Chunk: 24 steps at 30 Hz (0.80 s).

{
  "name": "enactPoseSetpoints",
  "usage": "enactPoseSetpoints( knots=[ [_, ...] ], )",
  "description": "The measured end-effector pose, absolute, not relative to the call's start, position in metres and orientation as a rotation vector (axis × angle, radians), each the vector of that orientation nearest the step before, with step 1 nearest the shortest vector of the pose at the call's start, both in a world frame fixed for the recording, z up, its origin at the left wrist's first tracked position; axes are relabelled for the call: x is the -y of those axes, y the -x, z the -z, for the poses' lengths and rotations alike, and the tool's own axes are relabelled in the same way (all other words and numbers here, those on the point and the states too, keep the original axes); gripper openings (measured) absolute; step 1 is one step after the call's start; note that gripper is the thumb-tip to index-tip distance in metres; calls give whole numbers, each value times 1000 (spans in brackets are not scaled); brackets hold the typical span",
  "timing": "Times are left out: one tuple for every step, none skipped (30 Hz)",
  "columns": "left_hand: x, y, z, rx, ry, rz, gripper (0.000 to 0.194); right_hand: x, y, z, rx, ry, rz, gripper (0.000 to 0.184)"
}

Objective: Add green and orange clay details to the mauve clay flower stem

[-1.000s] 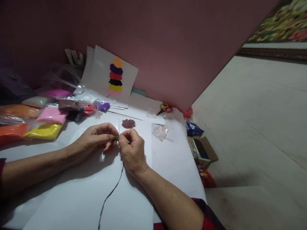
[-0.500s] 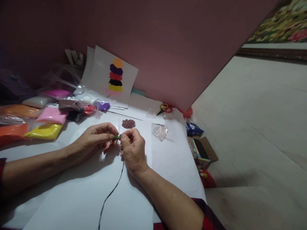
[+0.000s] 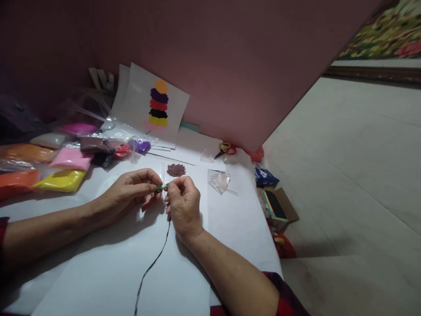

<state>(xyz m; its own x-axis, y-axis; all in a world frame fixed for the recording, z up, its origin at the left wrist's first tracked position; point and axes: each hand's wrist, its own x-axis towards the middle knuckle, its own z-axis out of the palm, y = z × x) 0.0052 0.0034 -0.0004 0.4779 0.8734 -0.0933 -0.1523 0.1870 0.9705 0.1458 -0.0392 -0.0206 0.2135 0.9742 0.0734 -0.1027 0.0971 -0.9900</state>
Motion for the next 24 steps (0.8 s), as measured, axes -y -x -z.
enactPoseSetpoints(
  knots=[
    [-3,-5,0,-781,-1155,-834,12,39,-146,21,1011,1158,-1042,18],
    [-4,-5,1,-778,-1154,-833,12,39,-146,20,1010,1159,-1041,18],
    [-4,-5,1,-773,-1154,-832,12,39,-146,20,1009,1161,-1042,18],
    [-4,-5,1,-768,-1154,-830,12,39,-146,20,1009,1163,-1042,18],
    [-5,-5,2,-763,-1155,-828,12,39,-146,20,1011,1165,-1042,18],
    [-5,-5,2,-760,-1155,-829,12,39,-146,20,1011,1168,-1040,18],
    [-6,-4,3,-756,-1155,-829,12,39,-146,20,1012,1172,-1040,18],
    [-6,-4,3,-753,-1155,-829,12,39,-146,20,1011,1174,-1038,18],
    [-6,-4,3,-750,-1154,-828,11,38,-146,20,1012,1176,-1038,18],
    [-6,-4,3,-748,-1153,-827,11,38,-146,20,1012,1177,-1038,18],
    [-6,-4,3,-746,-1152,-826,11,38,-146,20,1014,1177,-1042,18],
    [-6,-4,3,-747,-1151,-826,11,38,-146,20,1016,1177,-1045,18],
    [-6,-4,3,-749,-1151,-826,10,38,-146,19,1019,1179,-1048,18],
    [-5,-4,2,-752,-1151,-826,10,38,-146,19,1019,1182,-1048,18],
    [-5,-4,2,-754,-1153,-826,10,39,-146,19,1021,1185,-1047,18],
    [-5,-4,2,-755,-1157,-826,10,39,-146,19,1021,1187,-1045,18],
    [-5,-4,2,-755,-1161,-824,10,39,-146,19,1024,1189,-1042,17],
    [-5,-4,2,-755,-1164,-825,10,39,-146,18,1025,1191,-1040,17],
    [-6,-4,3,-756,-1167,-825,10,40,-146,18,1027,1191,-1039,17],
    [-6,-4,3,-756,-1172,-823,10,40,-146,18,1028,1191,-1039,16],
    [-6,-3,3,-757,-1178,-822,10,40,-146,18,1028,1192,-1039,16],
    [-6,-3,4,-757,-1183,-822,10,40,-146,18,1028,1192,-1038,16],
    [-6,-3,4,-757,-1188,-821,10,39,-145,18,1027,1190,-1038,16],
    [-6,-3,4,-756,-1191,-822,10,39,-145,18,1026,1189,-1039,16]
  ],
)
